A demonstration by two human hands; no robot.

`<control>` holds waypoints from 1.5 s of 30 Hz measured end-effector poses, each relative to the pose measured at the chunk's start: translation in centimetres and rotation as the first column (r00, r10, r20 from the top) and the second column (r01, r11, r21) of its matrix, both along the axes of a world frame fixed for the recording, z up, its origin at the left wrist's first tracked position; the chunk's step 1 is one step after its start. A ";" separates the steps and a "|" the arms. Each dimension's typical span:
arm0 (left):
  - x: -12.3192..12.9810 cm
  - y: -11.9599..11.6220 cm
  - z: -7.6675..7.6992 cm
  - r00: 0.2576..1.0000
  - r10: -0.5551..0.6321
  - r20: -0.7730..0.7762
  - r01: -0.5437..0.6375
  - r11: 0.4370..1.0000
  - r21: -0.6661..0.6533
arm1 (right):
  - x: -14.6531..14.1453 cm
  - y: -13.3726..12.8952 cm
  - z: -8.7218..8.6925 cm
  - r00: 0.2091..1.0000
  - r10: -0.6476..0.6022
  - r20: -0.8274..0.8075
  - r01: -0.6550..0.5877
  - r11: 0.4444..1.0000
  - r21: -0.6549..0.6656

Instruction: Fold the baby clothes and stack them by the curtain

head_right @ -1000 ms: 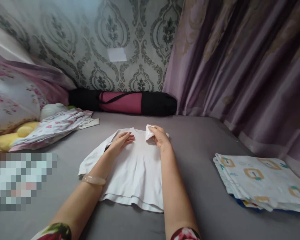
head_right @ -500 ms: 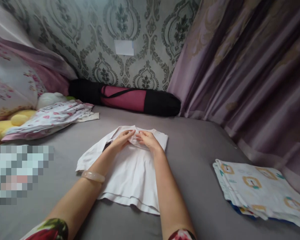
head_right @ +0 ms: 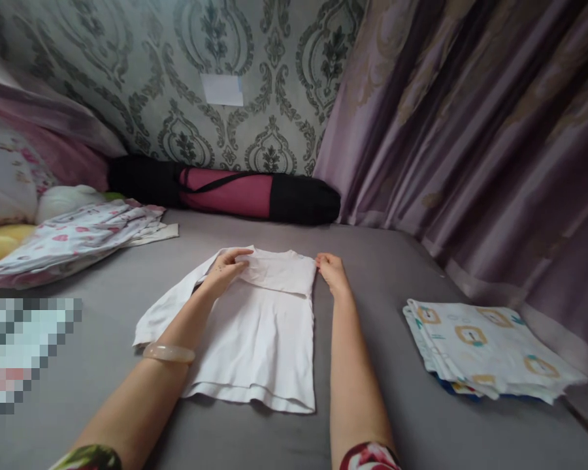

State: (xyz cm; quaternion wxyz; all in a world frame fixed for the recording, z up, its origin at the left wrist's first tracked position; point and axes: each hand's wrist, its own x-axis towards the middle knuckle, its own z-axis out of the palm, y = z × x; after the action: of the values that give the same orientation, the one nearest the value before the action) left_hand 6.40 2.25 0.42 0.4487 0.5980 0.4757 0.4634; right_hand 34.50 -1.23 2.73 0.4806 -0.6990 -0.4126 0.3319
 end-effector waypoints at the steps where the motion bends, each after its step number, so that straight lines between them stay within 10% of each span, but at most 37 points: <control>1: -0.1 0.1 -0.2 1.000 -0.003 -0.006 0.003 1.000 0.000 | -0.3 0.3 -0.4 0.993 0.017 0.113 -0.016 1.000 -0.012; 7: -0.4 -0.1 0.0 0.989 0.039 -0.142 -0.046 0.998 -0.043 | -4.2 0.8 -1.7 0.912 0.136 0.388 -0.104 0.989 -0.103; 15: -0.7 -0.2 0.0 0.910 0.090 -0.404 -0.024 0.986 0.166 | -9.5 -1.1 -1.7 0.529 0.361 0.768 -0.180 0.932 -0.314; 23: -0.8 -0.1 -1.4 0.836 0.133 -0.532 0.001 0.970 0.244 | -11.4 -1.8 -2.5 0.508 0.447 0.736 -0.285 0.894 -0.346; 45: -1.5 -0.3 -1.9 0.698 0.098 -0.709 0.103 0.966 0.235 | -8.2 -1.2 -3.2 0.537 0.250 0.806 0.079 0.936 -0.343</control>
State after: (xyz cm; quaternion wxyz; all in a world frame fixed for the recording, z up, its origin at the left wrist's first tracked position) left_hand 4.93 1.98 -1.49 0.1476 0.7845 0.5474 0.2513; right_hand 26.29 -2.45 -0.50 0.0793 -0.8218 -0.5624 0.0456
